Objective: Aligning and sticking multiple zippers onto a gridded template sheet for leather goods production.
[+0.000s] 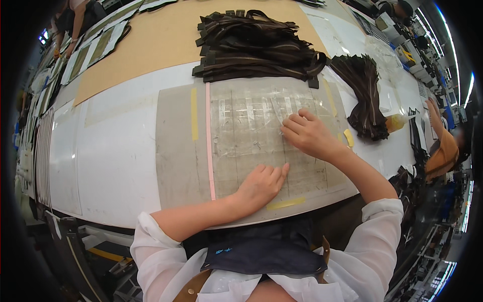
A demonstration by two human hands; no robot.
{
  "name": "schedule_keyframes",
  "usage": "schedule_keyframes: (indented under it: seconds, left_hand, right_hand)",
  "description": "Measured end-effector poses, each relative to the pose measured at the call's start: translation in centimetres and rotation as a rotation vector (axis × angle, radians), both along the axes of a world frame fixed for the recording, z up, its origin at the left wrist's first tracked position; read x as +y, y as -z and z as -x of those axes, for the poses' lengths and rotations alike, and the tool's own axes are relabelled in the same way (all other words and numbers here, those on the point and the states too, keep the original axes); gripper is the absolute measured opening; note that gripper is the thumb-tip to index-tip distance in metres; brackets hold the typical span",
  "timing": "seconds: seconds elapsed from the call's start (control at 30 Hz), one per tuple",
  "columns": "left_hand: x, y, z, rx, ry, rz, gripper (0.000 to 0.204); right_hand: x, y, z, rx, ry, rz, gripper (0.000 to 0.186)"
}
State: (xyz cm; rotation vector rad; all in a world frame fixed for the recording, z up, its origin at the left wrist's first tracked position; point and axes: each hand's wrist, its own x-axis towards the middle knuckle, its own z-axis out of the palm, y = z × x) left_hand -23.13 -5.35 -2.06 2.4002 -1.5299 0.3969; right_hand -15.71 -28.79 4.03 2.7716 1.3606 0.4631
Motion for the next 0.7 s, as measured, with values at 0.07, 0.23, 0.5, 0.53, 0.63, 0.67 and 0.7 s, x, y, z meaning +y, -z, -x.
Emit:
schedule_keyframes:
  seconds: [0.07, 0.23, 0.5, 0.53, 0.63, 0.67, 0.7]
  left_hand:
    - [-0.1, 0.2, 0.1, 0.014, -0.004, -0.002, 0.058]
    - [-0.2, 0.1, -0.2, -0.004, 0.005, 0.025, 0.054]
    - [-0.2, -0.1, -0.4, -0.023, 0.016, 0.012, 0.054]
    - [-0.2, -0.1, -0.4, -0.027, 0.021, 0.005, 0.055]
    - [-0.2, 0.0, -0.2, -0.041, 0.007, 0.012, 0.055]
    - [-0.2, 0.0, -0.1, -0.043, 0.003, 0.014, 0.055]
    - [-0.2, 0.1, -0.1, -0.041, 0.007, 0.015, 0.055]
  right_hand:
    - [-0.2, 0.4, -0.1, -0.111, -0.075, 0.087, 0.009]
    - [-0.7, 0.4, -1.2, 0.002, -0.106, 0.095, 0.011]
    - [-1.6, 0.0, -3.2, 0.082, -0.146, 0.087, 0.017]
    - [-1.8, 0.0, -3.7, 0.058, -0.135, 0.06, 0.017]
    - [-1.7, 0.0, -4.9, 0.023, -0.11, 0.017, 0.016]
    - [-1.6, 0.0, -5.3, 0.013, -0.092, -0.002, 0.015]
    - [-1.6, 0.1, -5.8, 0.012, -0.096, 0.001, 0.015]
